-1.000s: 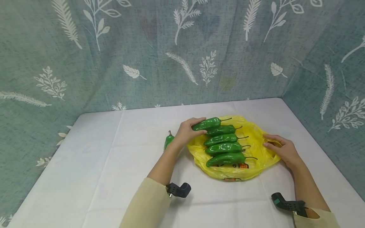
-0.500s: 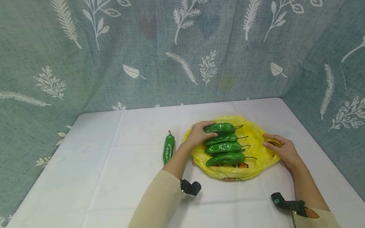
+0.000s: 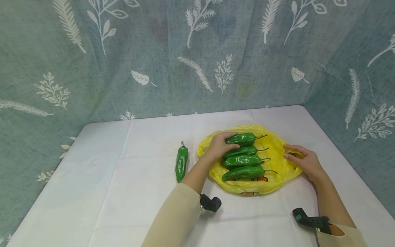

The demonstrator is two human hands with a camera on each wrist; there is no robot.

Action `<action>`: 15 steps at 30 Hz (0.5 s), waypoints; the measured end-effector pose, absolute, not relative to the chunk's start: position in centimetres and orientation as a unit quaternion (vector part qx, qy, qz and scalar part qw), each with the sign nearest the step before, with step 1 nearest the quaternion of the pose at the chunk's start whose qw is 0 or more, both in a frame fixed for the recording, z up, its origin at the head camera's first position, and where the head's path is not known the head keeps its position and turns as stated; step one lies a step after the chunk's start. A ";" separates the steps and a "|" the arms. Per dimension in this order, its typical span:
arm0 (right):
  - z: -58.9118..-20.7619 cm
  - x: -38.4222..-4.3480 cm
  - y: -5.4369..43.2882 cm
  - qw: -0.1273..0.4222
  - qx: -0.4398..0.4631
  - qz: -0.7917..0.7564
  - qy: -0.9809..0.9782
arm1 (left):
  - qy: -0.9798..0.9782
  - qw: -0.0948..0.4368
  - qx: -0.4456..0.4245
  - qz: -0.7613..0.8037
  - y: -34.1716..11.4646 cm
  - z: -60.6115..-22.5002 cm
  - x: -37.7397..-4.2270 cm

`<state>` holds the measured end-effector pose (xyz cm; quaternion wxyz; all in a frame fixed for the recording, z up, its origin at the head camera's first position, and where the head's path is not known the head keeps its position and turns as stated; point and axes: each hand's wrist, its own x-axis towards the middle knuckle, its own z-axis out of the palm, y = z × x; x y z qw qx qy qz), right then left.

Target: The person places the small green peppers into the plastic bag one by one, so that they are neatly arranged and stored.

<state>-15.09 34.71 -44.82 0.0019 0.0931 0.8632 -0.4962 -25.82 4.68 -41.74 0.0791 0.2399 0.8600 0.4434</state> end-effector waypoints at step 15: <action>-45.1 -15.1 34.7 -0.008 0.090 -0.496 0.864 | 0.858 0.064 0.270 0.433 5.2 -41.3 -25.7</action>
